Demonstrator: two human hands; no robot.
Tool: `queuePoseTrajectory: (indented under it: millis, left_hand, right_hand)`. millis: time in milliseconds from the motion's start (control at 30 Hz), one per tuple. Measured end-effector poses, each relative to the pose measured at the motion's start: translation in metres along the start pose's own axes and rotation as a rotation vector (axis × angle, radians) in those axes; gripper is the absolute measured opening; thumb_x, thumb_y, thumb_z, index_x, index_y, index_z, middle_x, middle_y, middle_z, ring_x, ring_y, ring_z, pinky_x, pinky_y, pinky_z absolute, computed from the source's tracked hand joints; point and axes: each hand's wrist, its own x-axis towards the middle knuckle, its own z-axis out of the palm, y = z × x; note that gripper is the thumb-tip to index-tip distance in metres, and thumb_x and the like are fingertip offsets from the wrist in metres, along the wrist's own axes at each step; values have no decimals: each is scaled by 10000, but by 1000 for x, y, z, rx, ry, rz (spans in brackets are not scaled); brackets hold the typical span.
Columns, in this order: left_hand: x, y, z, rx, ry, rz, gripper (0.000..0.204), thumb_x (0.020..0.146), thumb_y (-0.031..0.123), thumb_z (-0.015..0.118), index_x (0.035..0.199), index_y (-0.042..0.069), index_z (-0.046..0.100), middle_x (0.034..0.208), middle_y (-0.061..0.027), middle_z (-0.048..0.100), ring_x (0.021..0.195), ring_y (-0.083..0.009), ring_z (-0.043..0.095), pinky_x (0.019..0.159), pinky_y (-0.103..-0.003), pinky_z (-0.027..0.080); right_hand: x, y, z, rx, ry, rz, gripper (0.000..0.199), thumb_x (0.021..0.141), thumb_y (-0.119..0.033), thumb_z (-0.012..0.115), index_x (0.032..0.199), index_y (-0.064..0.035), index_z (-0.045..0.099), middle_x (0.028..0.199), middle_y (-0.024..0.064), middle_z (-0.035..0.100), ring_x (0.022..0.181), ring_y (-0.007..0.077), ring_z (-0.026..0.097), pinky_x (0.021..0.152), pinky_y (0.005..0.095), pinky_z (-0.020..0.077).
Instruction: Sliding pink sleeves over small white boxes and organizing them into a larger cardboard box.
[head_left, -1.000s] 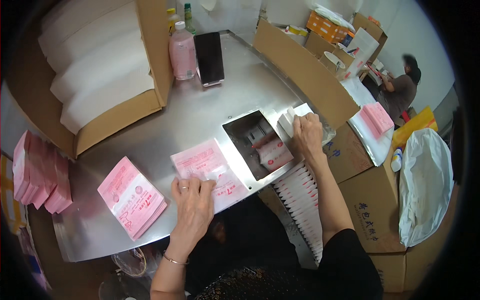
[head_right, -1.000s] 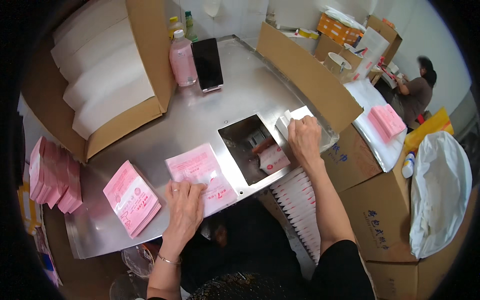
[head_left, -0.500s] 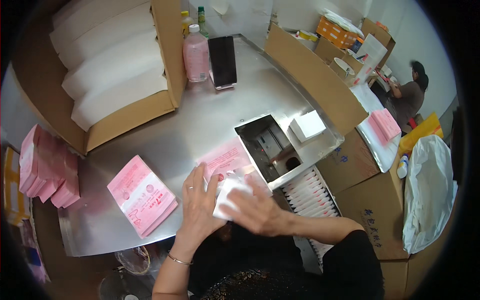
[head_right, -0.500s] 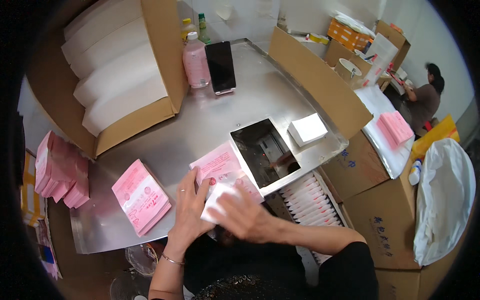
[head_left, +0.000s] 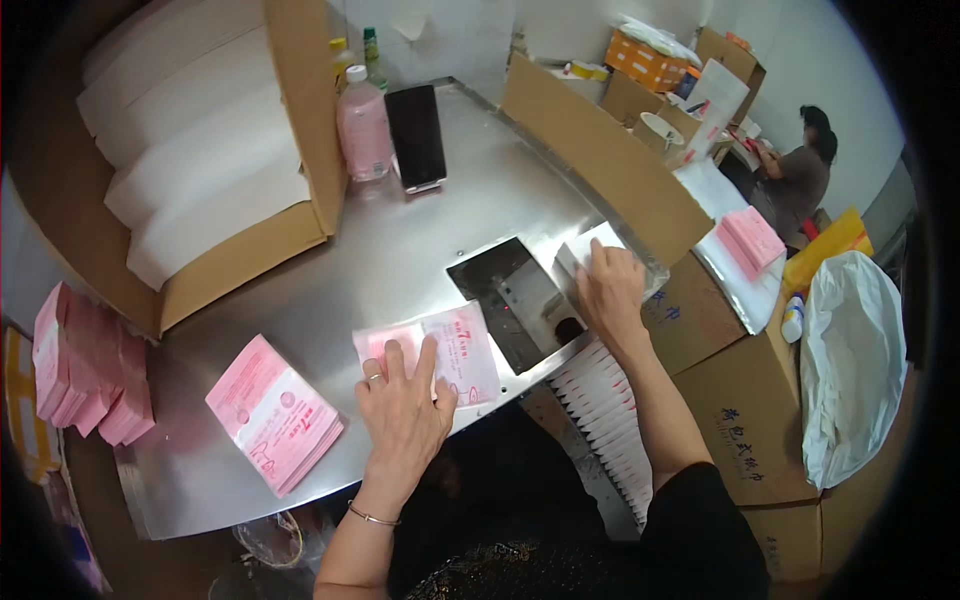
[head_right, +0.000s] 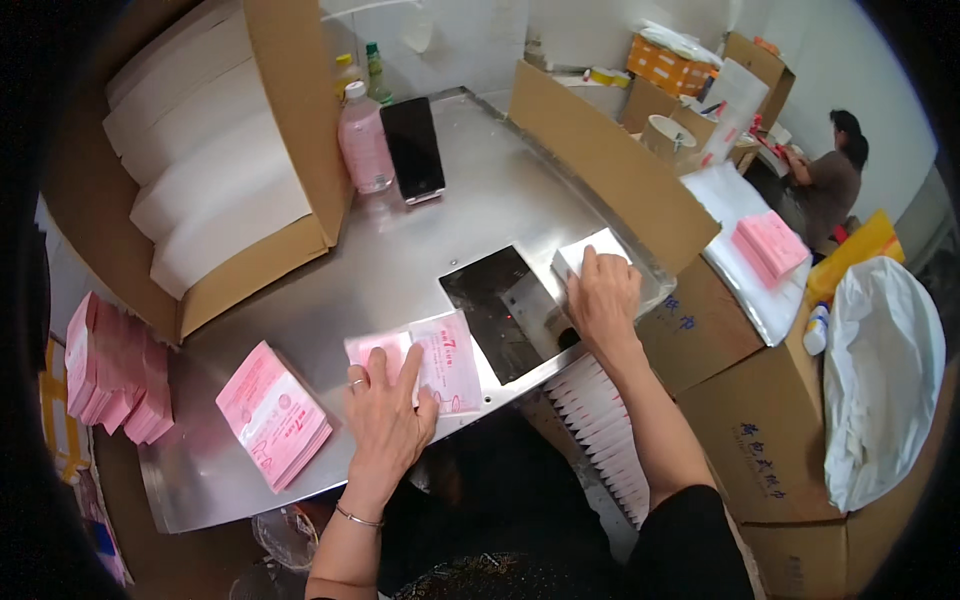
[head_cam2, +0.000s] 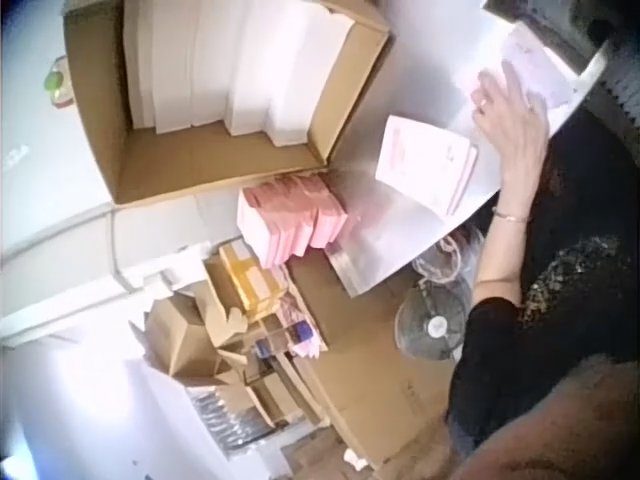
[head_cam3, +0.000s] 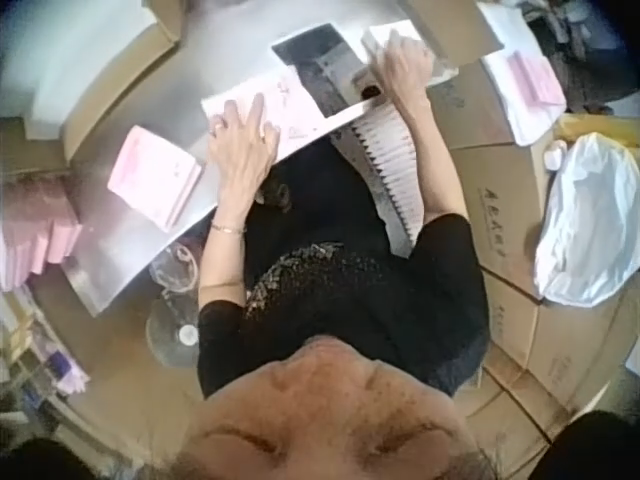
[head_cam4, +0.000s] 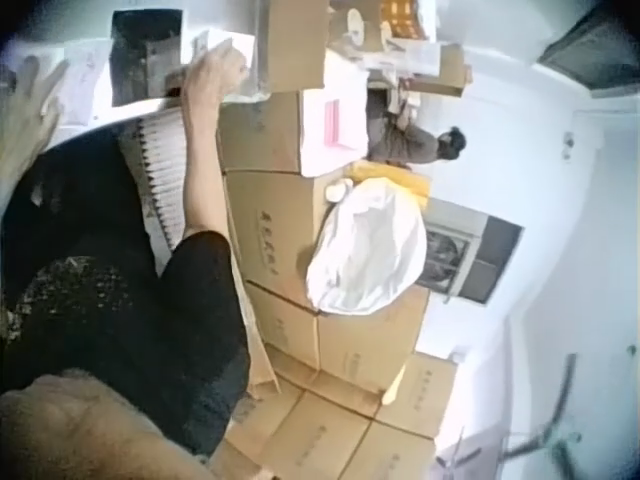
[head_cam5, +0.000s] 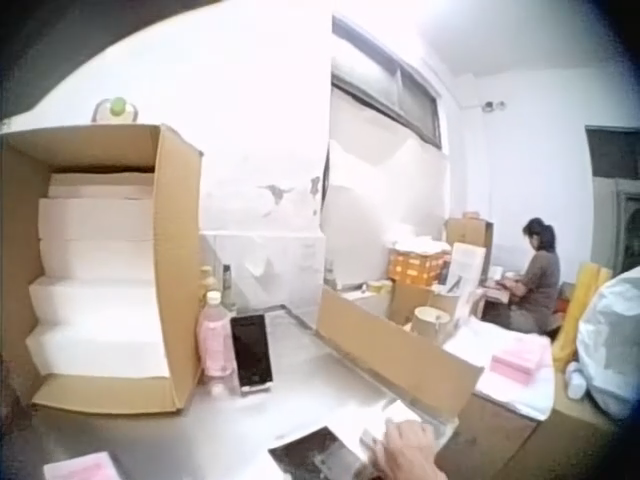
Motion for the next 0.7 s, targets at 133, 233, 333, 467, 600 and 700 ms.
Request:
queuePoseTrajectory:
  millis: [133, 233, 333, 467, 600, 700]
  left_hand:
    - [4, 6, -2, -3, -94, -34, 527, 790, 419, 720, 1203, 96, 667, 1081, -175, 545, 991, -354, 514, 846, -476, 394]
    - [11, -3, -9, 40, 53, 69, 566, 754, 560, 751, 1028, 74, 656, 1025, -162, 540, 976, -339, 529, 857, -477, 390]
    - [8, 2, -15, -3, -125, 6, 449, 812, 425, 735, 1040, 50, 640, 1059, -171, 548, 999, -344, 539, 835, -480, 433]
    - [0, 13, -6, -114, -152, 169, 346, 808, 187, 683, 1116, 42, 623, 1109, -186, 541, 1007, -340, 570, 738, -459, 531]
    - [0, 2, -8, -338, -157, 117, 395, 794, 177, 677, 1153, 19, 624, 1054, -180, 545, 943, -331, 585, 734, -438, 532]
    - [-1, -6, -15, -293, -160, 100, 424, 786, 171, 669, 1168, -8, 626, 986, -168, 546, 884, -323, 589, 704, -418, 526]
  right_hand:
    - [-10, 25, 18, 53, -183, 55, 159, 915, -178, 641, 889, -25, 677, 902, 125, 593, 917, 301, 577, 774, 453, 456]
    - [-4, 24, 16, 135, -208, 121, 136, 906, -132, 634, 929, -7, 684, 901, 137, 591, 919, 325, 575, 783, 460, 461]
    - [-8, 25, 18, 187, -155, 124, 185, 868, -66, 632, 1032, -6, 693, 940, 145, 614, 951, 331, 586, 808, 452, 468]
    - [-11, 21, 7, 238, -28, 70, 366, 821, 31, 587, 1178, -5, 661, 1103, 157, 666, 1030, 341, 619, 877, 444, 481]
    - [-9, -57, -29, 404, -27, -268, 382, 814, 41, 582, 1182, -12, 671, 1147, 164, 684, 1094, 347, 656, 992, 501, 477]
    - [10, -28, -37, 302, 206, -109, 454, 786, 80, 559, 1221, 4, 664, 1137, 174, 686, 1116, 351, 649, 993, 484, 478]
